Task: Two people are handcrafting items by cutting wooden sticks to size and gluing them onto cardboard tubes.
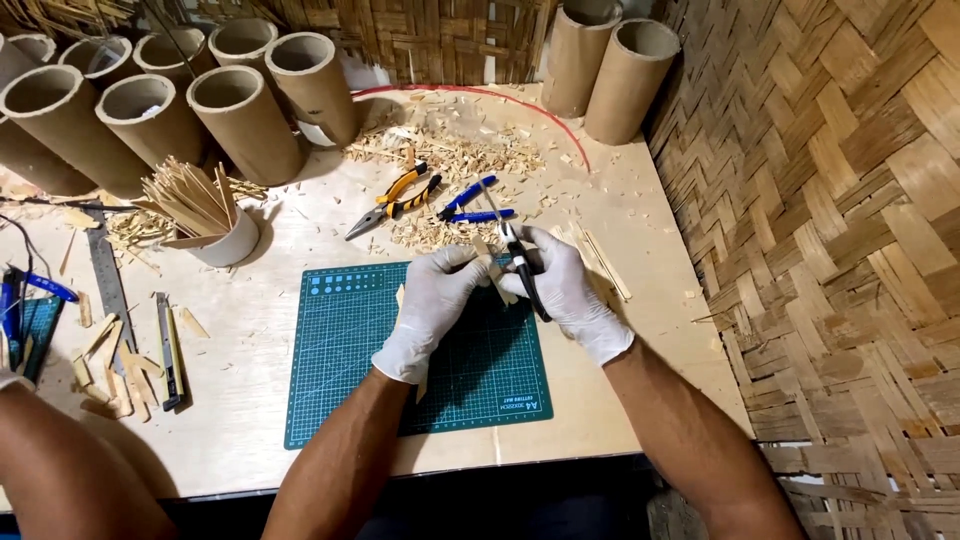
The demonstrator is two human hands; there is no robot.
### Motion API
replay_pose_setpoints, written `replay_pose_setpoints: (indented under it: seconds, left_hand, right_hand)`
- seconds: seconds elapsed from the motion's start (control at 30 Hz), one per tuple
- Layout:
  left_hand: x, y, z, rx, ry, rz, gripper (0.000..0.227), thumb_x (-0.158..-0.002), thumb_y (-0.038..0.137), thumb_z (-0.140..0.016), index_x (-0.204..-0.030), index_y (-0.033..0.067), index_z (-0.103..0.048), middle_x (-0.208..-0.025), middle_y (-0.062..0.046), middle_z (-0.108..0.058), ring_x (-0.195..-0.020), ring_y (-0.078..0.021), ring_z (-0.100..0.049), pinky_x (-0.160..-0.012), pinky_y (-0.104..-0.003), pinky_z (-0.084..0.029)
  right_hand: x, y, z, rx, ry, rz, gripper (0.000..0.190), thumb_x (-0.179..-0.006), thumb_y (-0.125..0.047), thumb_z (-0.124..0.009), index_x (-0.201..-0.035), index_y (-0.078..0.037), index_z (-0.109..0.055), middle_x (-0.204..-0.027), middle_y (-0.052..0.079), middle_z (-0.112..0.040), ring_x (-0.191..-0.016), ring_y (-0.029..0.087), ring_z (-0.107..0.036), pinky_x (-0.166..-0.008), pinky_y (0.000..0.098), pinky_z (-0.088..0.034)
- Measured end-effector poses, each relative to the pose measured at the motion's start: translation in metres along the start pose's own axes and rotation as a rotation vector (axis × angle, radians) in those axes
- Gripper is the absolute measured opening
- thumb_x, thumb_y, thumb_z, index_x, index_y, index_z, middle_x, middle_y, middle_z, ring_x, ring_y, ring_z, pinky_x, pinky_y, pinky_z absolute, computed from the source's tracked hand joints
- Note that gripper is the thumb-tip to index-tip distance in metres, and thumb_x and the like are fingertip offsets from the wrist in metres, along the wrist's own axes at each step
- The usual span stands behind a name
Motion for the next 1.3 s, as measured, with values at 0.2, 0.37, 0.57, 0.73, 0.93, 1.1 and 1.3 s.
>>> replay_pose_setpoints:
  seconds: [0.2,0.37,0.57,0.73,0.93,1.1,1.3]
  left_hand:
    - [0.005,0.007,0.008,-0.036,-0.006,0.134,0.02,-0.079,0.033,-0.091,-0.076,0.0167,-0.08,-0.056,-0.001,-0.068,-0.056,-0.0061,-0.057,-0.058,-0.019,-0.043]
    - [0.018,0.048,0.016,-0.022,-0.051,0.137,0.019,-0.09,0.025,-0.08,-0.096,0.0069,-0.079,-0.069,-0.008,-0.073,-0.067,-0.0119,-0.063,-0.067,-0.026,-0.049]
    - [0.043,0.089,0.036,-0.5,-0.259,0.398,0.031,-0.091,0.018,-0.077,-0.119,0.0043,-0.076,-0.095,-0.022,-0.077,-0.079,-0.0283,-0.072,-0.073,-0.037,-0.057]
    - [0.029,0.04,0.052,-0.896,-0.337,0.411,0.04,-0.083,0.038,-0.085,-0.11,0.009,-0.081,-0.099,-0.02,-0.077,-0.088,-0.0342,-0.075,-0.082,-0.043,-0.058]
    - [0.014,0.05,0.014,-0.057,-0.095,0.072,0.04,-0.094,0.025,-0.075,-0.128,0.0057,-0.072,-0.107,-0.02,-0.077,-0.098,-0.0245,-0.069,-0.089,-0.038,-0.054]
    - [0.003,-0.007,0.005,0.174,0.057,0.145,0.029,-0.088,0.025,-0.083,-0.115,0.0168,-0.08,-0.082,-0.005,-0.078,-0.074,-0.0094,-0.066,-0.073,-0.021,-0.056]
    - [0.009,0.002,-0.001,0.273,0.113,0.16,0.028,-0.083,0.019,-0.087,-0.11,0.0121,-0.081,-0.078,-0.005,-0.075,-0.07,-0.0082,-0.064,-0.068,-0.021,-0.058]
  right_hand:
    - [-0.009,0.025,0.015,-0.011,0.03,-0.009,0.075,-0.065,-0.009,-0.096,-0.133,-0.008,-0.066,-0.079,0.011,-0.074,-0.066,0.013,-0.07,-0.05,0.0213,-0.057]
    - [0.0,-0.003,0.026,-0.022,0.111,-0.059,0.059,-0.068,-0.004,-0.089,-0.123,-0.01,-0.07,-0.073,0.007,-0.071,-0.058,0.013,-0.068,-0.047,0.0199,-0.055]
    - [0.014,-0.018,0.033,-0.14,0.202,-0.14,0.054,-0.073,-0.004,-0.081,-0.125,-0.008,-0.069,-0.081,0.006,-0.068,-0.066,0.012,-0.066,-0.054,0.0175,-0.055]
    - [-0.001,0.013,0.033,-0.226,0.137,-0.126,0.055,-0.074,-0.003,-0.081,-0.128,-0.006,-0.068,-0.081,0.005,-0.067,-0.065,0.011,-0.066,-0.056,0.0188,-0.054]
    - [0.003,0.015,0.007,-0.243,0.028,-0.109,0.055,-0.073,0.0,-0.082,-0.126,-0.005,-0.069,-0.08,0.01,-0.071,-0.061,0.014,-0.065,-0.054,0.0222,-0.054]
    - [0.009,0.024,-0.007,-0.212,0.002,-0.137,0.053,-0.07,-0.003,-0.089,-0.119,-0.006,-0.068,-0.077,0.009,-0.072,-0.061,0.014,-0.07,-0.056,0.0247,-0.06]
    - [0.013,0.014,-0.012,-0.126,-0.018,-0.139,0.049,-0.074,-0.005,-0.087,-0.119,-0.004,-0.069,-0.075,0.01,-0.071,-0.061,0.017,-0.071,-0.056,0.0257,-0.062]
Point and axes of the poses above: each hand's wrist, its own x-axis away from the middle knuckle, its own z-axis out of the back of the hand, y = z × x, the point moved 10 cm from there along -x, towards the middle knuckle
